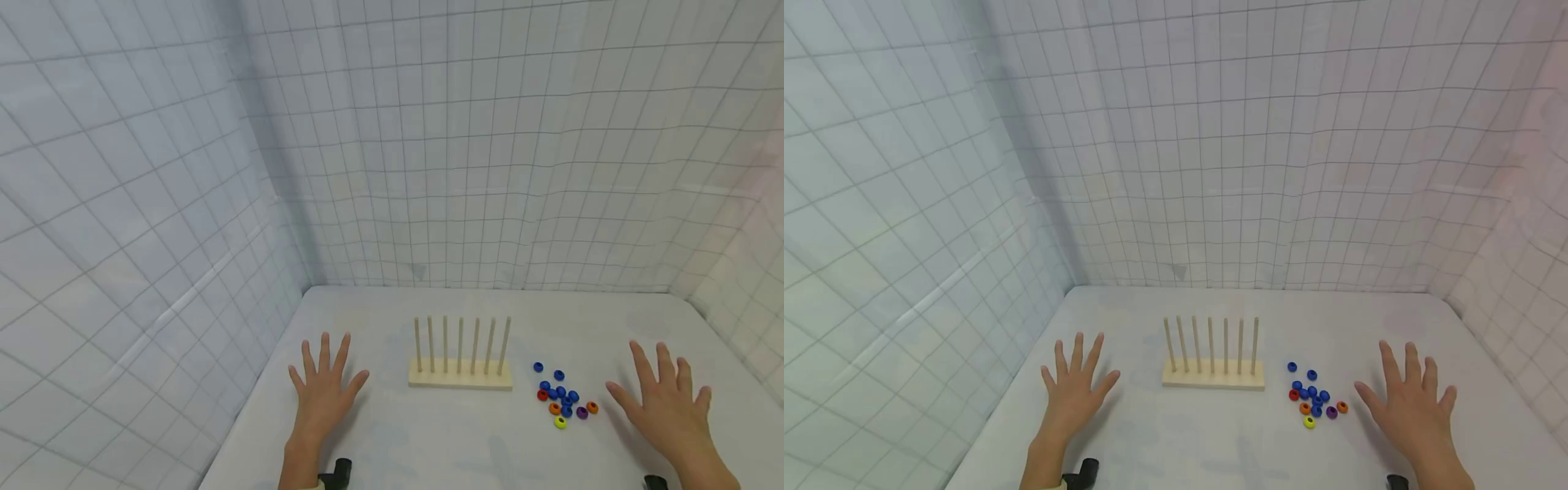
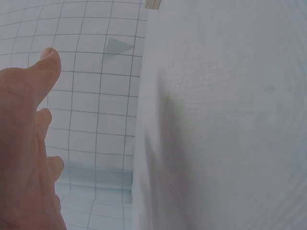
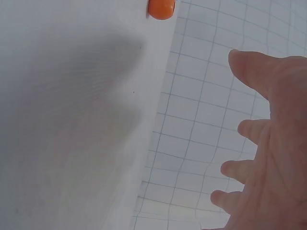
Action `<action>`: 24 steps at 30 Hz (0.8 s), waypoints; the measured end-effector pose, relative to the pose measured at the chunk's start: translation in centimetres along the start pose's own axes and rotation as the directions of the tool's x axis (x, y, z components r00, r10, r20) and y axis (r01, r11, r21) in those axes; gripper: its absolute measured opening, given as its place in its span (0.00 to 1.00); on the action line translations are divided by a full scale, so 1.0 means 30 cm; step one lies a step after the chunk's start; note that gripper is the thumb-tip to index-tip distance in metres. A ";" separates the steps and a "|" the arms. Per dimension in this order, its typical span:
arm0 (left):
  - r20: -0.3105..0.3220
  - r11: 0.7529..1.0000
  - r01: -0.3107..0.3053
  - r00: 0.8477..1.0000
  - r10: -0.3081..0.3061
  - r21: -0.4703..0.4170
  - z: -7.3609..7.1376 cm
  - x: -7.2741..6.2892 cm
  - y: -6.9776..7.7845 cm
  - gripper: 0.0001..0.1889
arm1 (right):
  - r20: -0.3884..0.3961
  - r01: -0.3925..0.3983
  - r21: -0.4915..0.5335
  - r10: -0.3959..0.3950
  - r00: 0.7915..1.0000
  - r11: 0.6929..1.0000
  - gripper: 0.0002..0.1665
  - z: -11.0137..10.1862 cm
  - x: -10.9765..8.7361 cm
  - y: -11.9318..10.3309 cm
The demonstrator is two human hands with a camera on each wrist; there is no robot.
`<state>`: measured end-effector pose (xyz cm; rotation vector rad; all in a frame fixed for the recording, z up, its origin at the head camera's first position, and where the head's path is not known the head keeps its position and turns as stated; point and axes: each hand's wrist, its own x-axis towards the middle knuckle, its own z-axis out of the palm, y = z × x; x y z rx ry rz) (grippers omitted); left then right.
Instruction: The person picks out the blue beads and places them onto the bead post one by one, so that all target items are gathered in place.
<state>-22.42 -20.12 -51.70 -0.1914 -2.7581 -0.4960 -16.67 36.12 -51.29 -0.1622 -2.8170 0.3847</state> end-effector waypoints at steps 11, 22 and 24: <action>-0.003 0.990 0.041 0.999 -0.042 -0.131 -0.006 0.006 0.010 0.45 | -0.098 0.130 0.090 -0.121 0.988 0.987 0.56 0.009 0.008 -0.015; 0.049 0.900 0.097 0.995 -0.084 -0.425 -0.005 0.010 0.045 0.46 | -0.103 0.164 0.276 -0.141 0.985 0.947 0.50 -0.003 0.019 -0.052; 0.057 0.873 0.083 0.996 -0.064 -0.481 -0.003 0.014 0.054 0.46 | -0.065 0.138 0.294 -0.124 0.990 0.946 0.50 -0.005 0.018 -0.059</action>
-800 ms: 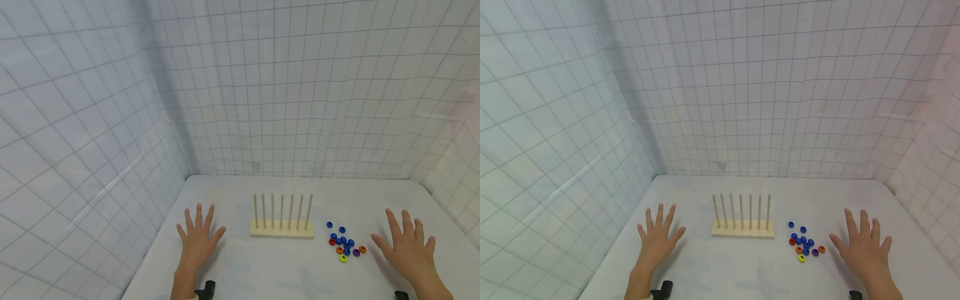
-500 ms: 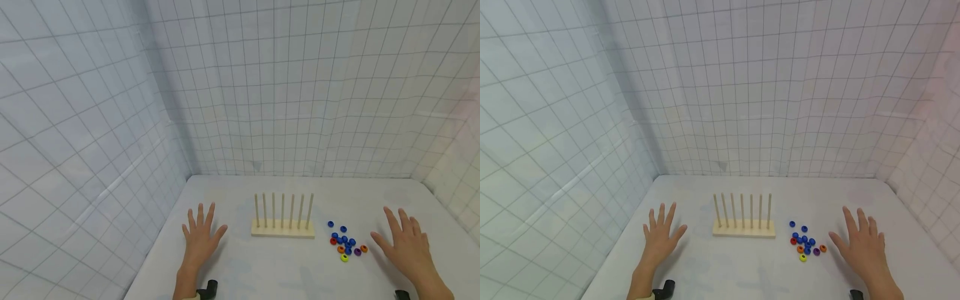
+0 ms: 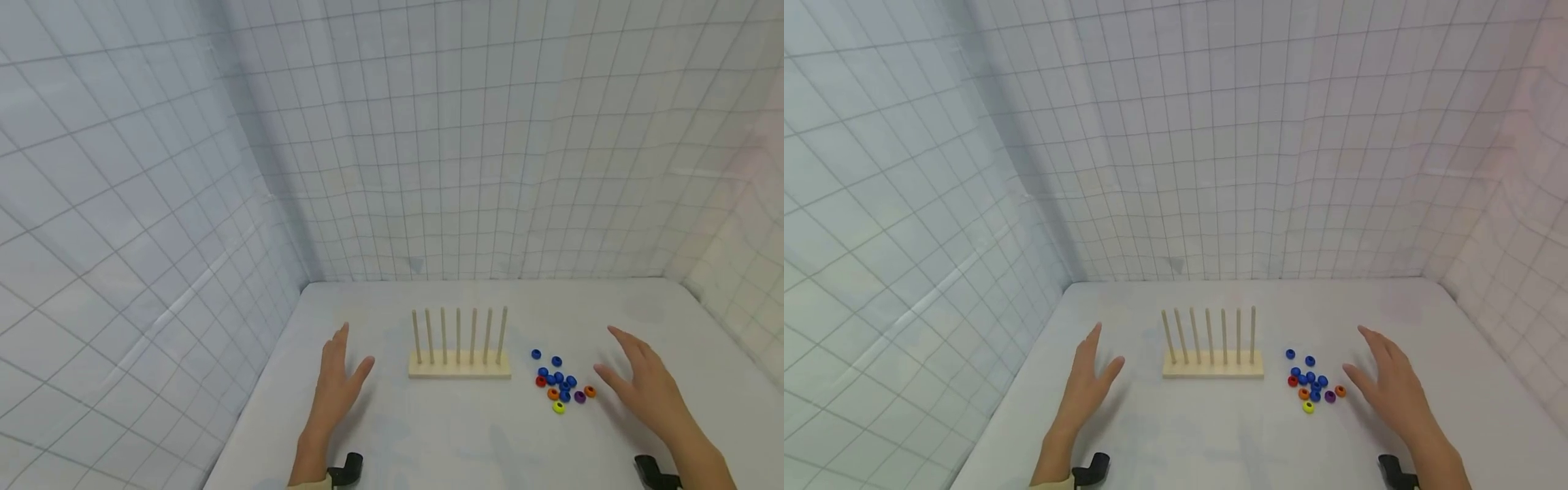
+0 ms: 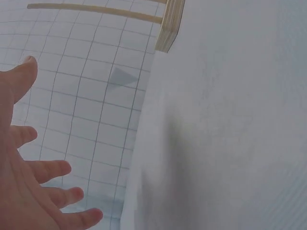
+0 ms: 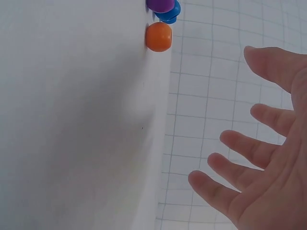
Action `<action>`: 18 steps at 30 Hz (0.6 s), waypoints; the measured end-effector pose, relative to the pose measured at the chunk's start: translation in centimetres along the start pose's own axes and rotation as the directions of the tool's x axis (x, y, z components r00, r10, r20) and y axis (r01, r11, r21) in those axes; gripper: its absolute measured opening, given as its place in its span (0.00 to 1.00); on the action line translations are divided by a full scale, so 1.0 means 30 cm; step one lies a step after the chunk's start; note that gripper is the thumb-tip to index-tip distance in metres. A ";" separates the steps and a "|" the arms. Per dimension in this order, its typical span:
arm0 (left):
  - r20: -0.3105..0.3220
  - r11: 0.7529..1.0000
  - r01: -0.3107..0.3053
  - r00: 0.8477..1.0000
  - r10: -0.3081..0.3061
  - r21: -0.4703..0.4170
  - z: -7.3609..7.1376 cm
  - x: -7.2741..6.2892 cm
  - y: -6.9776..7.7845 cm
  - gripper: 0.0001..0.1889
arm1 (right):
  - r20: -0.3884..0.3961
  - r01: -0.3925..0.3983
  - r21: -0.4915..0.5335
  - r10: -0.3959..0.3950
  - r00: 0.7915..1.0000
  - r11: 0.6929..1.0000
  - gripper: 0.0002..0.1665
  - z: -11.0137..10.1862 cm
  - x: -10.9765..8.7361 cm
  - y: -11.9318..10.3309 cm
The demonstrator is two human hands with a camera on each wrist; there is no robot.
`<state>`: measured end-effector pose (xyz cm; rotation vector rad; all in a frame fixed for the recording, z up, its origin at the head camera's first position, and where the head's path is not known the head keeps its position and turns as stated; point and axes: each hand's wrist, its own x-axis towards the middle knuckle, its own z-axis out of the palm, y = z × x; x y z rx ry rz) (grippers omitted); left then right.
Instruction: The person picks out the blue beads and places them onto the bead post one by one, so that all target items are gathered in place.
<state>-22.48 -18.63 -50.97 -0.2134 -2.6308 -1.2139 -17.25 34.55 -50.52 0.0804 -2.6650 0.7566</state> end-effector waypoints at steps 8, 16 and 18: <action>0.019 0.980 -0.016 1.000 0.021 -0.199 0.031 0.011 0.032 0.42 | 0.084 -0.054 0.021 0.052 0.995 0.998 0.48 0.015 0.014 -0.015; 0.054 0.954 0.000 0.998 0.017 -0.300 0.057 0.013 0.065 0.38 | 0.189 -0.101 0.010 0.097 0.977 0.995 0.41 0.036 0.007 -0.020; 0.065 0.947 0.001 0.998 0.021 -0.321 0.066 0.012 0.075 0.37 | 0.195 -0.106 -0.004 0.104 0.975 0.994 0.40 0.037 0.001 -0.018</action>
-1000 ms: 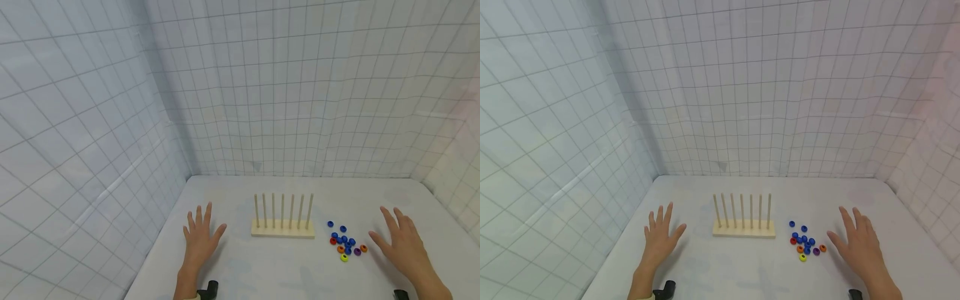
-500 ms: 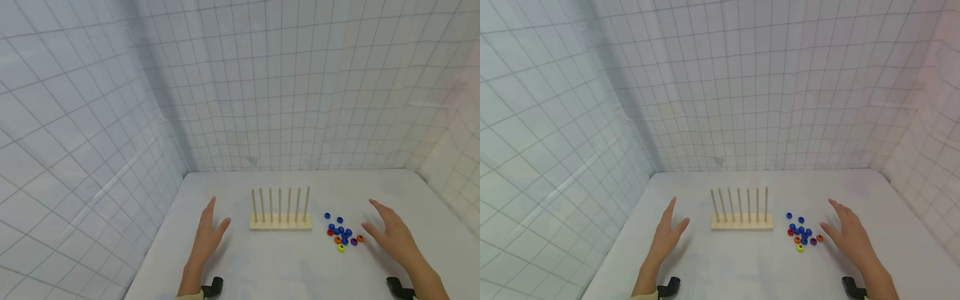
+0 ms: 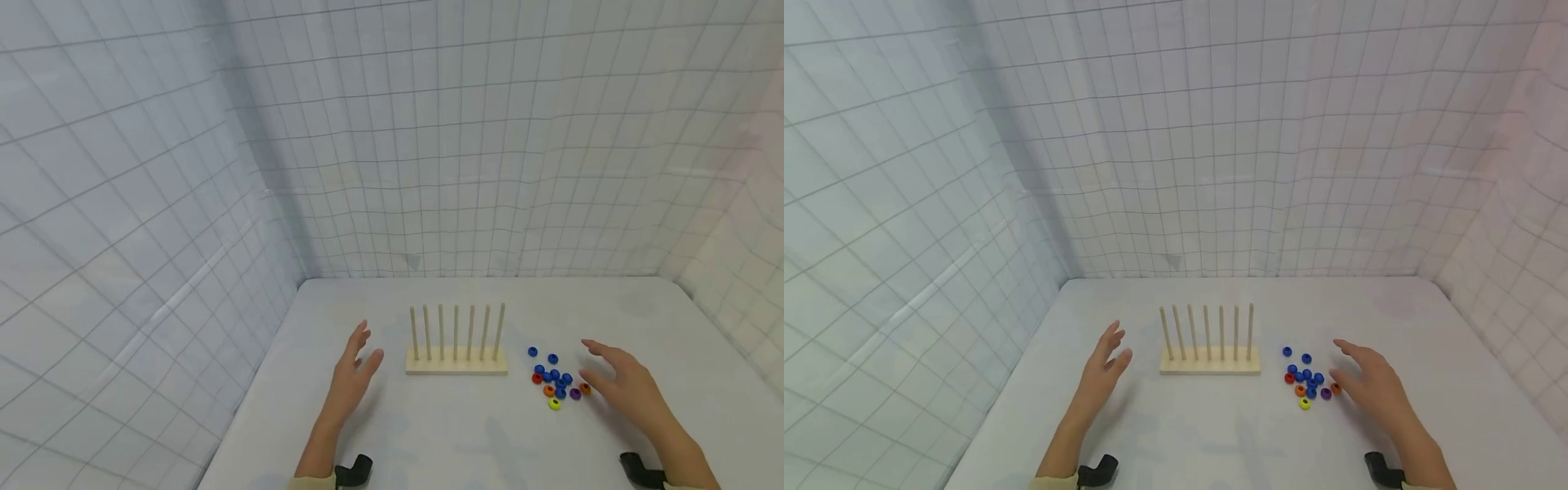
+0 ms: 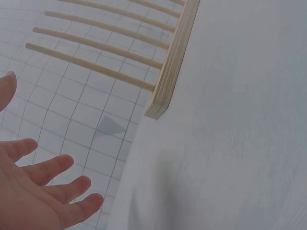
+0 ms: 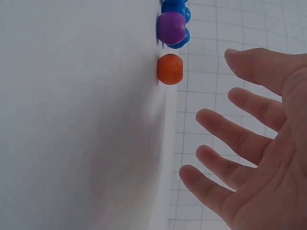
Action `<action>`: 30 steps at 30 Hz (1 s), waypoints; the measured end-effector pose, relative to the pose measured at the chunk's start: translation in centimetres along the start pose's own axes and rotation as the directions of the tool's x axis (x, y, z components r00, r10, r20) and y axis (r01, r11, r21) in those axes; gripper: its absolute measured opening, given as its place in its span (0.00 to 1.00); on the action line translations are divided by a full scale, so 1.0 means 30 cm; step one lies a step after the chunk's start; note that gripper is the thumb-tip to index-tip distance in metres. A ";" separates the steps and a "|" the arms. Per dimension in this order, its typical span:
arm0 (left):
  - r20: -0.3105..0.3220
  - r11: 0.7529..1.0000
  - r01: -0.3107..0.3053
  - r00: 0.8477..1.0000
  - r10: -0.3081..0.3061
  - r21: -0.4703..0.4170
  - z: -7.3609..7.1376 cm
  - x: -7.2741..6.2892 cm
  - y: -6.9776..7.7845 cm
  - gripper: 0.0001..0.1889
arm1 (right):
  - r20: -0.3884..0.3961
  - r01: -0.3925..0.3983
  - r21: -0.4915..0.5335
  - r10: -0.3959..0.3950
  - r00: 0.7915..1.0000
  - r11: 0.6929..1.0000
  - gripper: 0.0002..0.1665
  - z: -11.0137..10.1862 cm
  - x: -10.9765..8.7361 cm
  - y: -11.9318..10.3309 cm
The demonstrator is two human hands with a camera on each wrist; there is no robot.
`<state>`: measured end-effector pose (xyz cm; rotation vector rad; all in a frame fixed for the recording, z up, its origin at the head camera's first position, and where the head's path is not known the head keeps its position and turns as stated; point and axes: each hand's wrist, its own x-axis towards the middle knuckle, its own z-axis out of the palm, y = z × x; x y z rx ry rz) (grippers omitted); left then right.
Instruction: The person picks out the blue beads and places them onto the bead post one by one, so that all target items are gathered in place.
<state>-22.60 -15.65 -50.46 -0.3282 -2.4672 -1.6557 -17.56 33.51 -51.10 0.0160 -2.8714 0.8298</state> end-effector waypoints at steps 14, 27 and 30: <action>0.154 0.997 0.081 0.985 -0.079 -0.005 0.081 0.028 0.007 0.37 | 0.051 0.012 -0.005 -0.012 0.999 1.000 0.29 0.018 -0.001 -0.010; 0.301 0.980 0.051 0.947 -0.108 0.193 0.120 0.094 -0.048 0.36 | 0.099 0.007 0.000 -0.007 0.995 1.000 0.27 0.037 0.004 -0.019; 0.311 0.978 0.011 0.947 -0.076 0.206 0.130 0.108 -0.058 0.35 | 0.110 0.016 -0.014 -0.014 0.994 1.000 0.26 0.037 0.005 -0.027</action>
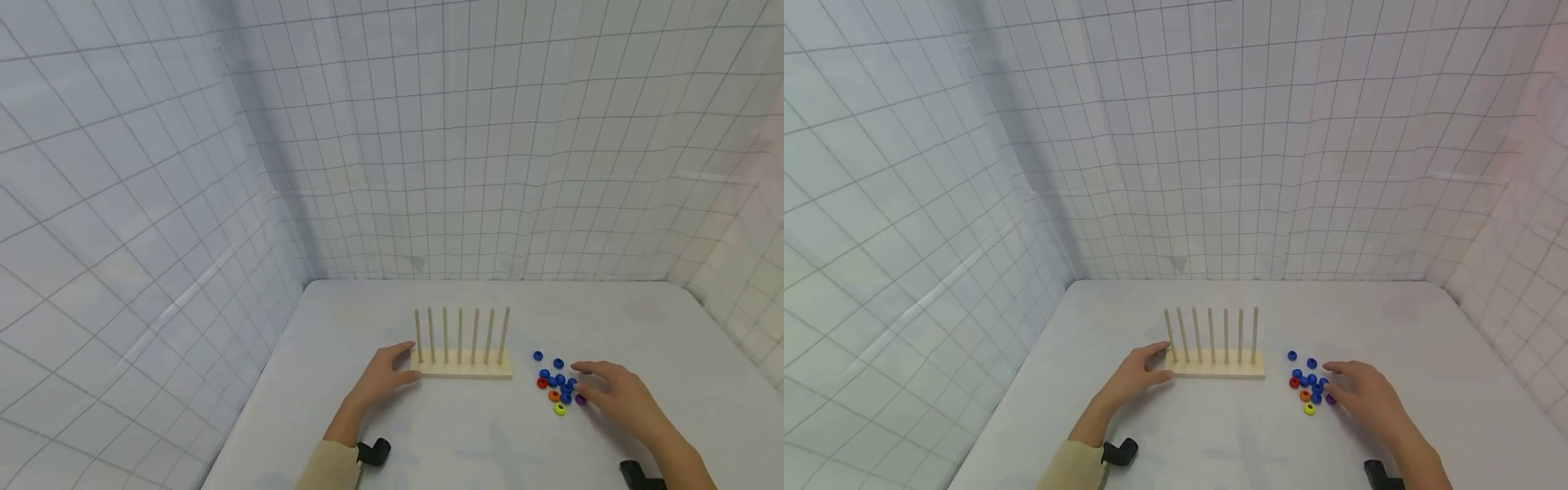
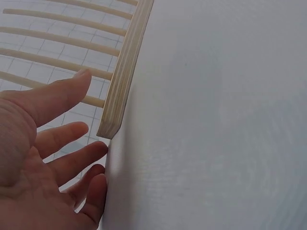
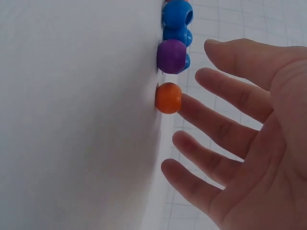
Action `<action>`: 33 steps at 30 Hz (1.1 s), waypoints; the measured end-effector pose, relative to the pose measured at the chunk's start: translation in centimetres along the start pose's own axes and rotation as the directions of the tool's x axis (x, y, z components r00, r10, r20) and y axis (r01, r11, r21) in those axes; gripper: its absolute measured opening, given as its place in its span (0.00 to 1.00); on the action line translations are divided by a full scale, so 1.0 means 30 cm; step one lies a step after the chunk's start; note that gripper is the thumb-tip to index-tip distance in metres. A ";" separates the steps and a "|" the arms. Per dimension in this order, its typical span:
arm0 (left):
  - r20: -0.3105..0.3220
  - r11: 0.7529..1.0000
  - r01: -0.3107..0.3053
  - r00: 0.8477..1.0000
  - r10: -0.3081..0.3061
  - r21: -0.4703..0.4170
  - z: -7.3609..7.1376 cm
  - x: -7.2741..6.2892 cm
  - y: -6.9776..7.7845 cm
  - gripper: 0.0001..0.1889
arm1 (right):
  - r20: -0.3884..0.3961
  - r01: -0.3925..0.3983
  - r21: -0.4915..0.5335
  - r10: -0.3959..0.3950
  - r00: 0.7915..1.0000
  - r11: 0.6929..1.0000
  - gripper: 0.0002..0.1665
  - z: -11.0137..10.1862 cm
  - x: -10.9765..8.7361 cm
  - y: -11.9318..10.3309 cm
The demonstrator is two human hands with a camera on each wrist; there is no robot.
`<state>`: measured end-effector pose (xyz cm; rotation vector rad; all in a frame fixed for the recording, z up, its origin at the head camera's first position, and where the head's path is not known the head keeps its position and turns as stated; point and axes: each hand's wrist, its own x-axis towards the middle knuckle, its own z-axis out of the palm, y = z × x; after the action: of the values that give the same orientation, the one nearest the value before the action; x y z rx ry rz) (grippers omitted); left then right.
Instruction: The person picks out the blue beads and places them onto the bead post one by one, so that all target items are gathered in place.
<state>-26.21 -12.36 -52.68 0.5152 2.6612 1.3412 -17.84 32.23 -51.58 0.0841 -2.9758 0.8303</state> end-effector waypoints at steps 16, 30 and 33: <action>-0.018 0.999 0.029 0.999 -0.028 0.043 0.005 0.032 0.003 0.34 | 0.028 0.048 -0.095 -0.046 0.999 0.994 0.20 0.015 0.031 -0.017; 0.018 0.994 0.035 0.999 -0.037 0.104 -0.001 0.045 0.008 0.34 | 0.053 0.013 -0.116 -0.007 0.999 0.993 0.16 0.005 0.053 -0.038; 0.020 0.993 0.032 0.999 -0.034 0.116 -0.001 0.046 0.007 0.33 | 0.058 0.014 -0.130 -0.006 0.998 0.991 0.15 -0.003 0.062 -0.041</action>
<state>-27.45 -11.78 -52.42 0.4931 2.7287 1.1707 -19.60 31.16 -50.76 0.1196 -3.0718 0.6414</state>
